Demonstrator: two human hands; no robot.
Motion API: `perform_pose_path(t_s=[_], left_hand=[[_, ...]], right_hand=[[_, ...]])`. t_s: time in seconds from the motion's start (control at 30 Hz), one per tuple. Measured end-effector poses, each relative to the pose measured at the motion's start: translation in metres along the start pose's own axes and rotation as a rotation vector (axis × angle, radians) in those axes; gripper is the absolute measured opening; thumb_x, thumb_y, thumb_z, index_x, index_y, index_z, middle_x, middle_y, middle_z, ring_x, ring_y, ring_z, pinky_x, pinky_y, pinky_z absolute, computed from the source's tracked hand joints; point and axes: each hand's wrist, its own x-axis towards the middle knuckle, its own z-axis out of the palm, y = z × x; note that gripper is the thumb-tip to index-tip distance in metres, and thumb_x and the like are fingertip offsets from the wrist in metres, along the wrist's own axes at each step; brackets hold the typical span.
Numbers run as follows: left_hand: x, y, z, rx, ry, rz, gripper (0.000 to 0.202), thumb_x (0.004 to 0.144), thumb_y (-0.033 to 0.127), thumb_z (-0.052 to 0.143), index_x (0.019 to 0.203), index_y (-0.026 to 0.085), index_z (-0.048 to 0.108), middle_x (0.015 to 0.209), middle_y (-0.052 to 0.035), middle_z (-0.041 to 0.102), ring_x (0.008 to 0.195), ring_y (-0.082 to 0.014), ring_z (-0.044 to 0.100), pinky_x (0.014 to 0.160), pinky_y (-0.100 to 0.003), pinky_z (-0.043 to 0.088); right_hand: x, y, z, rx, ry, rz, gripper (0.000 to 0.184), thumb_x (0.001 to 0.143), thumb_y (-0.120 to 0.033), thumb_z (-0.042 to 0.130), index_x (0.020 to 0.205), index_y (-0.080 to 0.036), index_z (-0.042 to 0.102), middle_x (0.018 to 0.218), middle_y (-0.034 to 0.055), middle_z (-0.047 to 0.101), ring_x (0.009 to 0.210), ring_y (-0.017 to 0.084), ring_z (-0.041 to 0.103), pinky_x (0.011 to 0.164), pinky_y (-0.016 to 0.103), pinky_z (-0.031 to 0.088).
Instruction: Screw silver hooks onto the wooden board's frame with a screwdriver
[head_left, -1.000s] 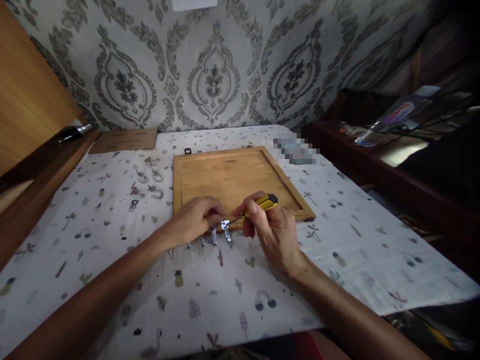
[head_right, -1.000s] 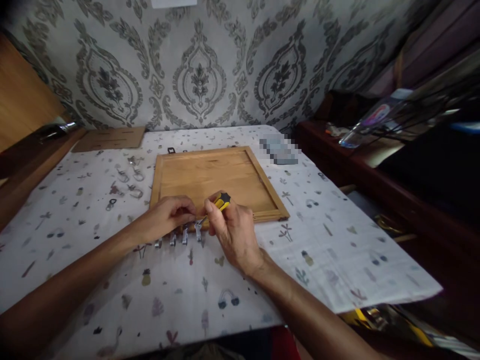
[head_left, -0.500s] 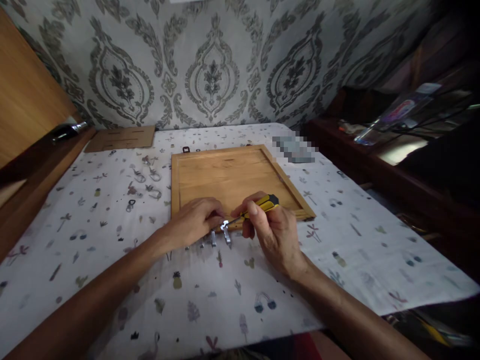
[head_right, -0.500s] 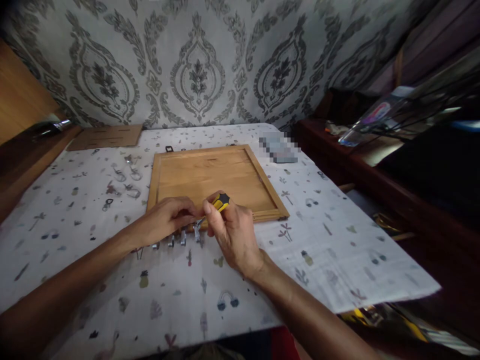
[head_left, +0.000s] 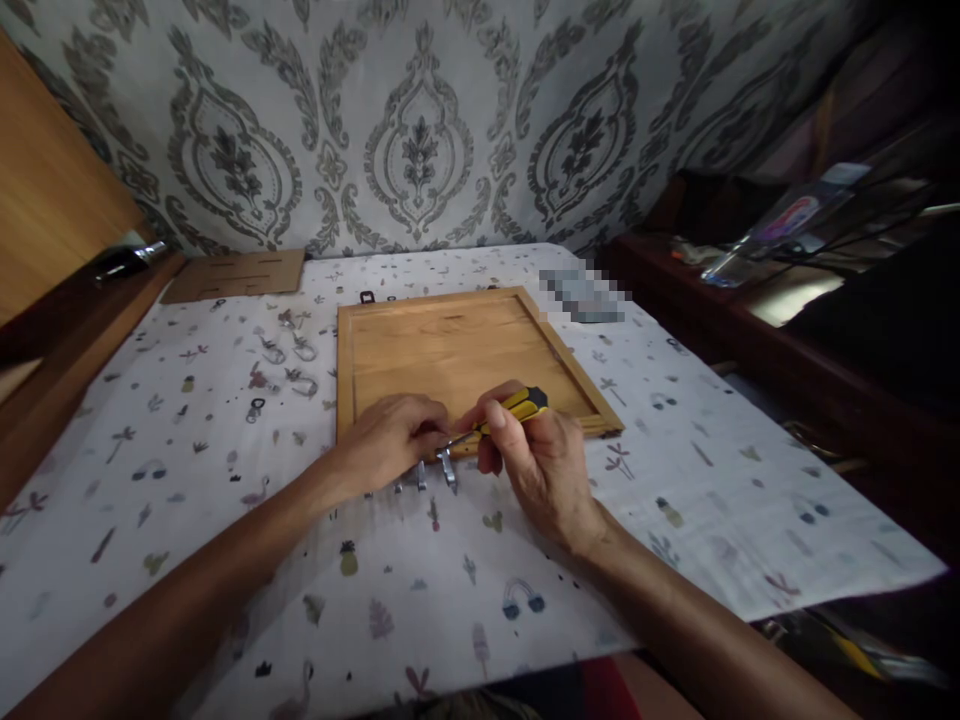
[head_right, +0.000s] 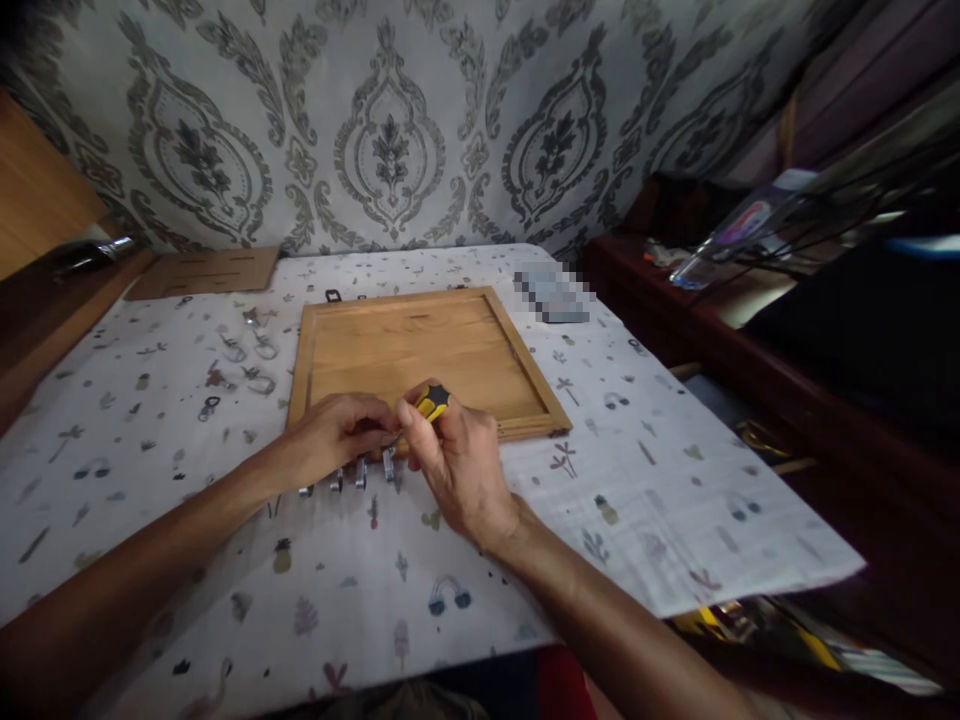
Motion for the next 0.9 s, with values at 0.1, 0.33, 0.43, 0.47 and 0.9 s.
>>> perform_pose_path(t_s=[0.1,0.33,0.43,0.47,0.9], left_hand=[[0.0,0.001,0.001,-0.053,0.013,-0.04,0.021,0.095,0.029,0.062,0.077,0.018,0.066,0.068,0.0032,0.058,0.062,-0.0119,0.051,0.056,-0.024,0.031],[-0.003,0.002,-0.006,-0.097,0.025,-0.052,0.021,0.097,0.031,0.058,0.082,0.018,0.066,0.072,0.0016,0.063,0.066,-0.0136,0.056,0.059,-0.024,0.038],[-0.005,-0.001,-0.011,-0.106,0.005,-0.066,0.017,0.096,0.029,0.061,0.085,0.018,0.068,0.076,0.0007,0.067,0.07,-0.0145,0.06,0.063,-0.025,0.042],[-0.006,-0.002,-0.012,-0.114,-0.002,-0.064,0.014,0.095,0.027,0.061,0.086,0.018,0.068,0.078,0.0005,0.068,0.071,-0.0146,0.061,0.064,-0.025,0.043],[-0.005,-0.003,-0.006,0.003,0.021,0.011,0.008,0.092,0.015,0.067,0.088,0.018,0.074,0.083,0.0014,0.07,0.075,-0.0134,0.062,0.066,-0.024,0.04]], right_hand=[[0.0,-0.001,0.0,-0.007,-0.003,-0.003,0.069,0.101,-0.077,0.039,0.081,-0.017,0.069,0.051,-0.0014,0.06,0.044,0.012,0.058,0.05,0.025,0.045],[0.0,-0.001,0.001,0.014,-0.005,-0.002,0.069,0.102,-0.075,0.039,0.08,-0.017,0.069,0.052,-0.0019,0.059,0.045,0.012,0.059,0.052,0.026,0.045],[0.0,0.0,0.001,0.016,-0.005,-0.007,0.068,0.103,-0.074,0.04,0.081,-0.017,0.07,0.051,-0.0022,0.059,0.045,0.011,0.059,0.052,0.025,0.045],[0.0,0.001,0.001,0.015,-0.004,-0.007,0.068,0.103,-0.073,0.04,0.081,-0.016,0.07,0.05,-0.0024,0.058,0.044,0.011,0.059,0.052,0.025,0.044],[-0.001,0.004,0.002,0.014,0.01,-0.037,0.064,0.105,-0.067,0.042,0.081,-0.015,0.071,0.05,-0.0029,0.059,0.044,0.01,0.058,0.05,0.024,0.043]])
